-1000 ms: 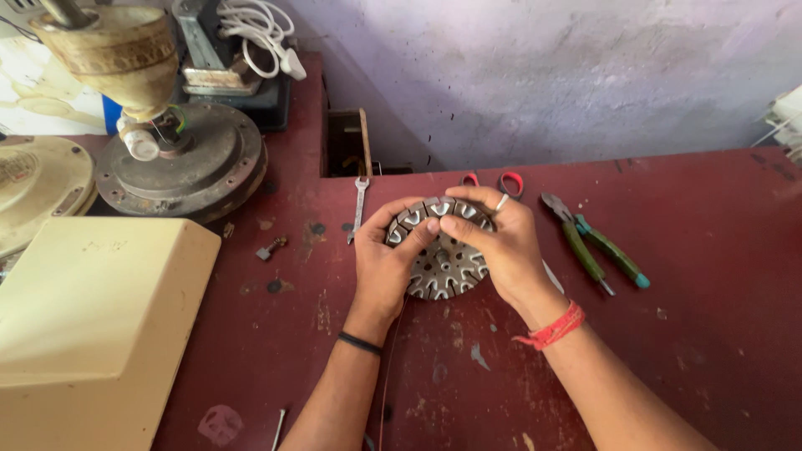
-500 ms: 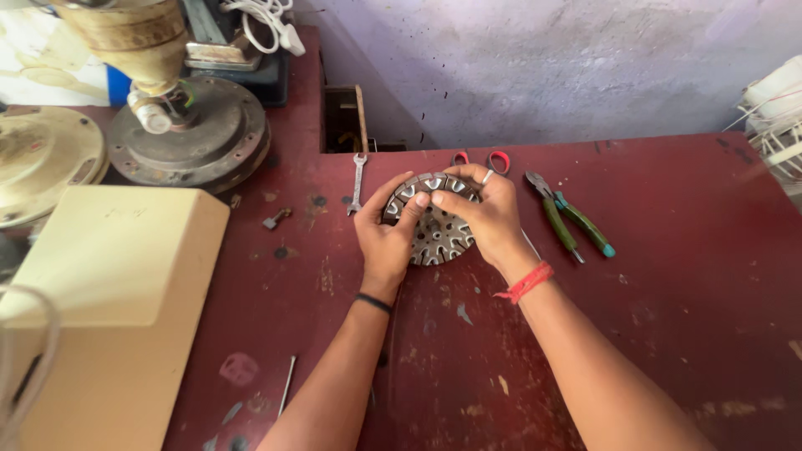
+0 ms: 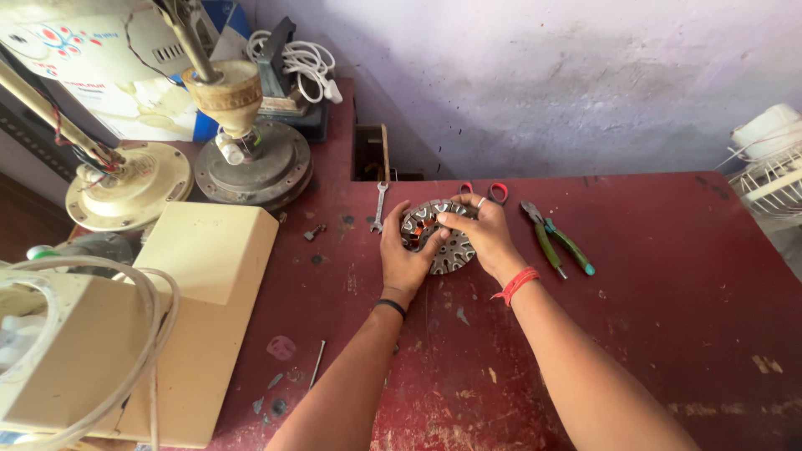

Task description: The person winds copper wire around the slots of a motor stator by hand, using scissors to cut the wire between windings. The person repeatedly inserts, wraps, and trims the wire to build up the coil layers.

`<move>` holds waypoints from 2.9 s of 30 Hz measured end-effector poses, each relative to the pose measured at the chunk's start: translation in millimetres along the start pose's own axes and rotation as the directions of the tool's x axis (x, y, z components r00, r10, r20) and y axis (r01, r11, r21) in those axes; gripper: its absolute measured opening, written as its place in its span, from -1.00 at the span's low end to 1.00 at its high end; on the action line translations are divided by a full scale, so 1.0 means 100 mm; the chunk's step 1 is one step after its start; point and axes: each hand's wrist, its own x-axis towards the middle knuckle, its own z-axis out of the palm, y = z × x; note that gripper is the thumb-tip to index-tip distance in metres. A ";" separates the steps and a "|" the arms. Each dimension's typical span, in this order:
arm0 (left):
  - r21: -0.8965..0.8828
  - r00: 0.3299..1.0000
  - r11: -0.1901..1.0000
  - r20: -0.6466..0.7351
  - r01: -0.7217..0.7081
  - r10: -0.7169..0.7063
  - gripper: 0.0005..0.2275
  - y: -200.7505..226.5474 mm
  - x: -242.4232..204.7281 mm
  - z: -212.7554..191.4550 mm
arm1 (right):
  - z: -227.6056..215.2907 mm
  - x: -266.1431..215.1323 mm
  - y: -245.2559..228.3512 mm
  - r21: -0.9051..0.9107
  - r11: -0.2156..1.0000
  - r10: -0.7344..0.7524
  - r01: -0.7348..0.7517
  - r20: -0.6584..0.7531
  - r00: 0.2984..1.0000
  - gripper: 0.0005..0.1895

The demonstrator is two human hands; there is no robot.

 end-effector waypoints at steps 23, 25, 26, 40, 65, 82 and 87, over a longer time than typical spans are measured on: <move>-0.361 0.727 0.632 0.371 0.686 -0.578 -0.72 0.59 -1.13 -0.48 | 0.00 -0.02 -0.16 -0.294 0.934 -0.173 0.204 0.128 0.977 -0.68; -0.315 0.703 0.631 0.390 0.709 -0.595 -0.74 0.62 -1.18 -0.53 | 0.00 -0.04 -0.14 -0.330 0.928 -0.155 0.172 0.078 0.985 -0.69; -0.270 0.676 0.625 0.390 0.733 -0.625 -0.74 0.64 -1.21 -0.57 | 0.01 -0.06 -0.14 -0.319 0.933 -0.150 0.166 0.073 0.986 -0.69; -0.117 0.707 0.714 0.316 0.691 -0.633 -0.75 0.25 -2.14 -1.00 | 0.10 -0.06 -0.08 -0.317 0.926 -0.218 0.205 -0.004 0.976 -0.73; 0.223 0.901 0.918 0.218 0.328 -0.375 -0.59 1.06 -0.18 -0.60 | 0.07 -0.02 -0.10 -0.276 0.938 -0.206 0.211 0.048 0.977 -0.73; 0.247 0.921 0.928 0.206 0.279 -0.332 -0.75 0.78 -0.74 -0.60 | 0.11 -0.03 -0.05 -0.305 0.930 -0.219 0.205 -0.014 0.976 -0.75; 0.147 0.750 0.800 0.286 0.581 -0.597 -0.77 0.67 -1.40 -1.02 | 0.11 -0.07 -0.04 -0.302 0.938 -0.195 0.171 -0.052 0.979 -0.76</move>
